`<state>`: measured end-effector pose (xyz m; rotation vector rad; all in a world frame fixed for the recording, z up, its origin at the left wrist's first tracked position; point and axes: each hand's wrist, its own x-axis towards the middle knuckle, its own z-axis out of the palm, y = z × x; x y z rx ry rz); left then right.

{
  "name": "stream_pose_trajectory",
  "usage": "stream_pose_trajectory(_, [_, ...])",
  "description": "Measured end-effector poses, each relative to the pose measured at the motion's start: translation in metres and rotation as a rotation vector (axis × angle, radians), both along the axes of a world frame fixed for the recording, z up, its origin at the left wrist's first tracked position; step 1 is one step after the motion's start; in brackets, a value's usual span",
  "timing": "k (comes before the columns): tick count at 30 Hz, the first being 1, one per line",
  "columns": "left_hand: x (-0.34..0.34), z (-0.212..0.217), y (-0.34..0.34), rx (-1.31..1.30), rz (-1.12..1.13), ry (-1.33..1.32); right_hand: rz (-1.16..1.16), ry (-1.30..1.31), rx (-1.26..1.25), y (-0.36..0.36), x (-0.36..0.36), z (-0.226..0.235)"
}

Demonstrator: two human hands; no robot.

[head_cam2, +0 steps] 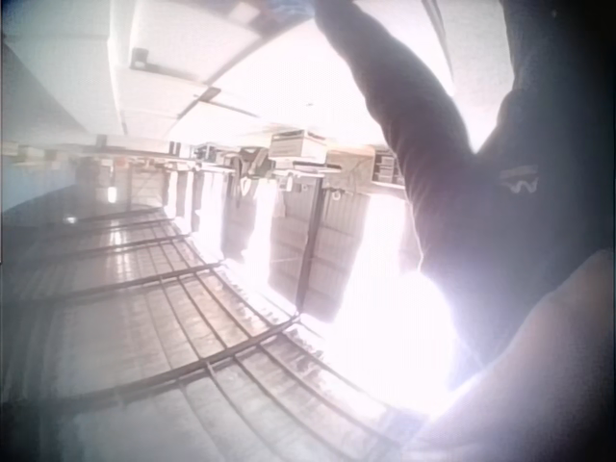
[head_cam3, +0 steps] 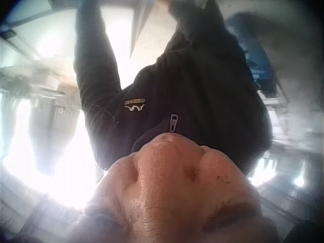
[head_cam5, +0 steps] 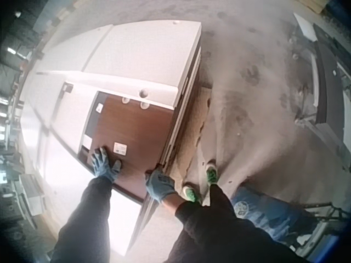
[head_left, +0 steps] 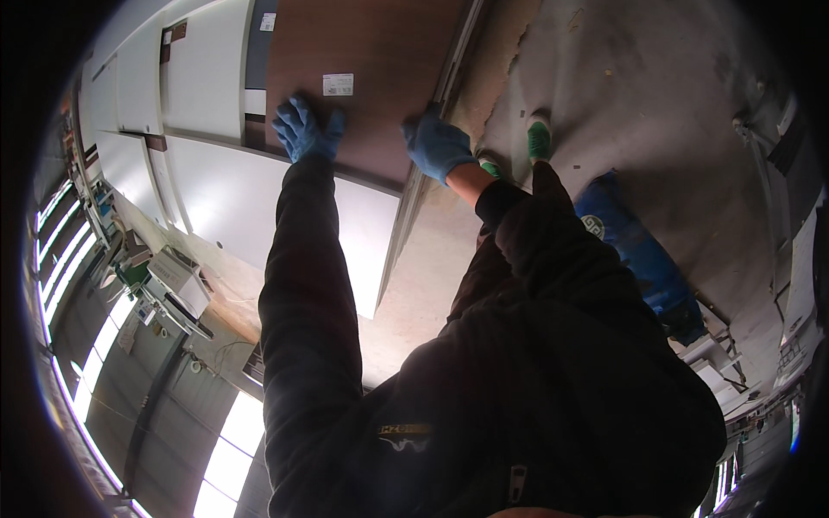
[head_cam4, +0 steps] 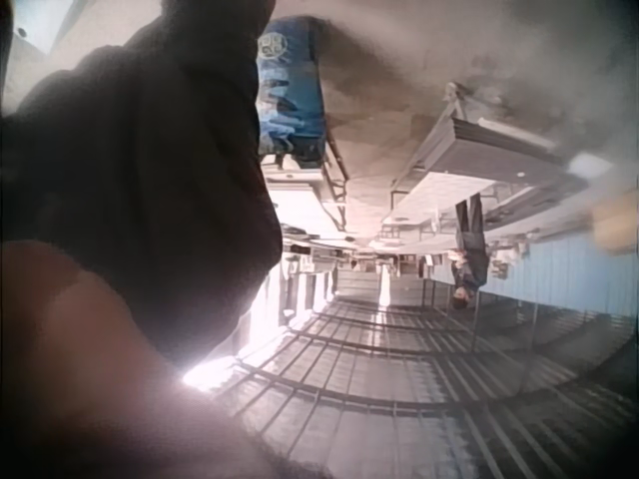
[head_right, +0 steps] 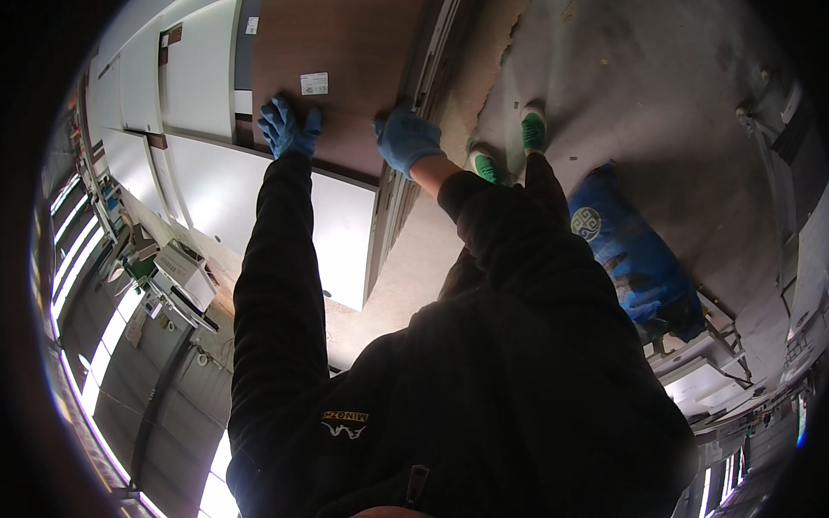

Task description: The person repeatedly picks up large white and brown flat panels from the floor and stacks them on a growing pile. The person handles the panels by hand, turning them over and aligning them before placing them down.

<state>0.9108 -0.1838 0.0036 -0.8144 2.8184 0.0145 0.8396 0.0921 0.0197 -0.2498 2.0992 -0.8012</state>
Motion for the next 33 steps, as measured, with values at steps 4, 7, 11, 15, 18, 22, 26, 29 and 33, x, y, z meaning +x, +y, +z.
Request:
stream_pose_trajectory(4, [0.000,0.007,0.007,0.008,0.026,-0.027,-0.044,-0.009,-0.034,0.000,0.008,-0.014])
stream_pose_trajectory(7, [0.000,0.009,0.010,0.002,0.029,-0.034,0.125,0.297,0.186,-0.009,0.022,-0.027])
stream_pose_trajectory(11, [0.001,0.009,0.011,0.015,0.036,-0.027,0.178,0.272,0.197,-0.010,0.025,-0.034])
stream_pose_trajectory(15, [0.002,0.007,0.009,-0.021,-0.008,-0.027,-0.073,0.033,-0.019,-0.005,0.018,-0.024])
stream_pose_trajectory(18, [0.004,0.005,0.007,0.001,0.007,-0.009,-0.105,-0.008,-0.035,-0.004,0.015,-0.015])
stream_pose_trajectory(22, [0.004,0.005,0.008,-0.008,-0.001,0.000,-0.062,0.010,-0.028,-0.002,0.011,-0.012])
stream_pose_trajectory(26, [-0.004,0.013,0.012,0.005,0.070,-0.068,-0.065,0.015,-0.066,0.002,0.008,-0.007])
stream_pose_trajectory(29, [-0.011,0.018,0.023,-0.010,0.113,-0.076,-0.133,0.010,-0.073,0.001,0.008,-0.002])
stream_pose_trajectory(33, [-0.001,0.015,0.058,-0.020,-0.061,0.021,-0.156,-0.013,-0.045,0.000,0.009,0.001])
